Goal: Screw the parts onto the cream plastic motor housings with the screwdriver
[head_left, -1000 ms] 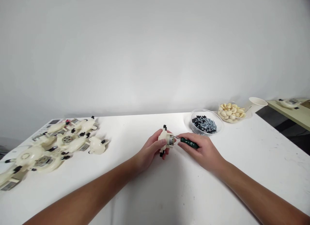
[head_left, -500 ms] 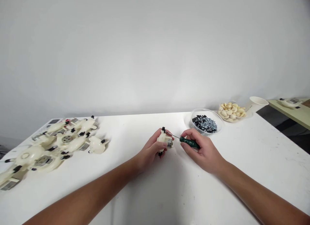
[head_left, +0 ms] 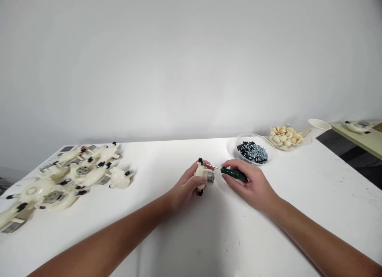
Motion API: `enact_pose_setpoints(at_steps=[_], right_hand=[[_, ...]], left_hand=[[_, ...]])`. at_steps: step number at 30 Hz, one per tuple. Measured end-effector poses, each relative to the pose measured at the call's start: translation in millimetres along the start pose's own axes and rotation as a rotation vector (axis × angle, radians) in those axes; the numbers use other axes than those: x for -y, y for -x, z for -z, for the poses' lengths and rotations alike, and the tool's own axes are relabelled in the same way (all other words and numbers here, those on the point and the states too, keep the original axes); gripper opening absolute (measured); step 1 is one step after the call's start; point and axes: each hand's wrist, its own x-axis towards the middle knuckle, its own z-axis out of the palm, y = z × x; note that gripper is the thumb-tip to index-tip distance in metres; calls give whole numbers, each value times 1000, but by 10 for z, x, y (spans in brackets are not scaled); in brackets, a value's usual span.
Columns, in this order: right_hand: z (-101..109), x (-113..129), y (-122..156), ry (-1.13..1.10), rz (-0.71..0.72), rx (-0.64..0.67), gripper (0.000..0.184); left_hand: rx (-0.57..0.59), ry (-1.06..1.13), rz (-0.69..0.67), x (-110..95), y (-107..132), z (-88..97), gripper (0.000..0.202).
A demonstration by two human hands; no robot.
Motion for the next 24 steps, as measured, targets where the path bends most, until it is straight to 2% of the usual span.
enact_pose_setpoints(at_steps=[5, 12, 15, 19, 24], right_hand=[[21, -28, -18, 31, 99, -71, 21], [19, -47, -37, 4, 113, -84, 22], [24, -65, -42, 1, 123, -87, 22], [35, -72, -30, 14, 104, -73, 22], [27, -51, 0, 17, 24, -17, 22]], left_hand=[[12, 23, -33, 46, 3, 29, 35], [11, 15, -52, 99, -7, 49, 33], [13, -62, -46, 79, -12, 44, 41], [16, -90, -51, 68, -14, 31, 46], [-1, -7, -11, 96, -29, 4, 52]])
